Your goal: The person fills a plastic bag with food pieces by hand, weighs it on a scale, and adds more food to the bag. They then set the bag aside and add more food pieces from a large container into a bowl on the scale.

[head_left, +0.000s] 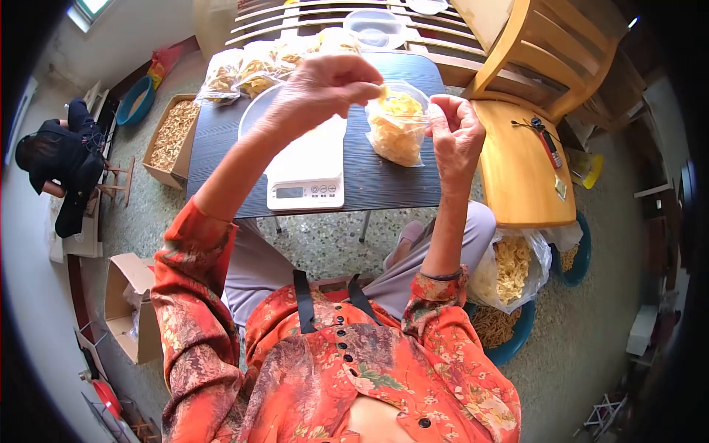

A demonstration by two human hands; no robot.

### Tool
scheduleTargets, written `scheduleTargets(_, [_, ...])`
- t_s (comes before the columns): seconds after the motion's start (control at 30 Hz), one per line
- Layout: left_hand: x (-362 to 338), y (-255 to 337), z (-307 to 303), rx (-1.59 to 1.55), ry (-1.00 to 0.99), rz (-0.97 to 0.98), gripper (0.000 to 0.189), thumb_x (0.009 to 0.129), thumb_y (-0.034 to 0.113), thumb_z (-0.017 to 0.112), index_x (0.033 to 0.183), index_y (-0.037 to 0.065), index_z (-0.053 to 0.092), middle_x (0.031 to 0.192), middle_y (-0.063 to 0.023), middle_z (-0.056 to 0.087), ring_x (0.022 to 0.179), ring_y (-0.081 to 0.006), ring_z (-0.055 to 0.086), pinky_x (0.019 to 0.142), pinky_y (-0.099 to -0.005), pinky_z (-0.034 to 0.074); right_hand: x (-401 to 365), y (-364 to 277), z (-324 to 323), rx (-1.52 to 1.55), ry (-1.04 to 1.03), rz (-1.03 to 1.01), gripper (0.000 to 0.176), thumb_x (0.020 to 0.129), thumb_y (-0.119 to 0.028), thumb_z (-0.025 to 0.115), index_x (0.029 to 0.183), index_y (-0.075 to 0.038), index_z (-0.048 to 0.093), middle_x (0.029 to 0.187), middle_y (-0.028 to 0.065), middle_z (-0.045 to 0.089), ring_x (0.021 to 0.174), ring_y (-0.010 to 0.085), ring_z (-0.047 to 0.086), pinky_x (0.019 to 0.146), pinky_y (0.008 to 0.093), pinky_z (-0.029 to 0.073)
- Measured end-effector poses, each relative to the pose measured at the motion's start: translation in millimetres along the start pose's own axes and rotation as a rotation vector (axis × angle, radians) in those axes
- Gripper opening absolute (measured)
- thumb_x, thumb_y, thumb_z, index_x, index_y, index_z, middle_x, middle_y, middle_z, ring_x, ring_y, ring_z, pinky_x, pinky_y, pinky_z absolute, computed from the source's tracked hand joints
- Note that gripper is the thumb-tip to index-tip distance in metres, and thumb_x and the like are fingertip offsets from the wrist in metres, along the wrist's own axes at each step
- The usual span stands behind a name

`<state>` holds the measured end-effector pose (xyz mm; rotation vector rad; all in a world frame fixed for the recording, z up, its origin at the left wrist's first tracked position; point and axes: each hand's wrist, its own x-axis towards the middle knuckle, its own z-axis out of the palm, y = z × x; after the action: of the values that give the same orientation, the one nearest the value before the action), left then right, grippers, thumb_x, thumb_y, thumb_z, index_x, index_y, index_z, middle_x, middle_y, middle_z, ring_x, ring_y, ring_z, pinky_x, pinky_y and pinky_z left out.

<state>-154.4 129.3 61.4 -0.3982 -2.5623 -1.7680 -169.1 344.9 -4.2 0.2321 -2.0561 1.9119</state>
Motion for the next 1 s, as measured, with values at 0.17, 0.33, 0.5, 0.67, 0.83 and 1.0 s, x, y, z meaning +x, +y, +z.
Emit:
scheduleTargets(0.17, [21,-6,29,0.413,0.106,0.310,0.014,0.085,0.009,0.070,0.098,0.005,0.069,0.089,-0.0048,0.068,0.078,-0.0135,0.064,0.068,-0.0284,0.053,1,2,-2,0.024,0.000,0.004,0.009,0.088,-0.005,0.063,0.095,0.001,0.064,0.077,-0.0003,0.063,0.064,0.0045,0.055,0.060,0.0206,0.047])
scheduleTargets(0.33, [19,-10,30,0.589,0.065,0.403,0.009,0.085,0.006,0.066,0.093,0.004,0.069,0.086,-0.0094,0.066,0.078,-0.0212,0.065,0.070,-0.0326,0.052,2,3,-5,0.002,0.033,-0.001,0.011,0.087,-0.004,0.063,0.096,0.001,0.064,0.078,0.0001,0.063,0.064,0.0051,0.055,0.060,0.0211,0.047])
scheduleTargets(0.5, [25,-24,27,0.581,-0.003,0.492,0.010,0.088,0.007,0.064,0.096,0.003,0.069,0.087,-0.0104,0.067,0.078,-0.0226,0.065,0.072,-0.0326,0.052,3,6,-6,0.027,0.025,-0.011,0.011,0.088,-0.004,0.063,0.097,0.002,0.064,0.078,0.0010,0.063,0.063,0.0056,0.056,0.060,0.0210,0.047])
scheduleTargets(0.67, [7,-6,-14,0.492,0.189,0.310,0.011,0.091,0.016,0.067,0.098,0.009,0.071,0.083,-0.0011,0.069,0.069,-0.0077,0.059,0.061,-0.0247,0.048,3,8,-5,-0.005,0.055,-0.035,0.011,0.087,-0.003,0.064,0.097,0.001,0.065,0.078,0.0025,0.065,0.062,0.0061,0.056,0.058,0.0212,0.048])
scheduleTargets(0.83, [-15,-55,-55,0.718,0.134,0.136,0.007,0.083,0.008,0.070,0.087,0.003,0.070,0.079,-0.0075,0.069,0.071,-0.0143,0.065,0.065,-0.0295,0.052,2,7,-3,-0.005,0.043,-0.036,0.010,0.087,-0.003,0.064,0.097,0.001,0.065,0.079,0.0026,0.065,0.062,0.0059,0.057,0.057,0.0208,0.048])
scheduleTargets(1.0, [-30,-92,-55,0.977,0.045,0.023,0.008,0.079,0.007,0.073,0.085,0.006,0.068,0.086,-0.0082,0.065,0.085,-0.0266,0.066,0.073,-0.0377,0.053,1,6,-1,-0.005,0.036,-0.044,0.010,0.088,-0.003,0.064,0.097,0.001,0.066,0.080,0.0027,0.065,0.062,0.0056,0.056,0.057,0.0204,0.048])
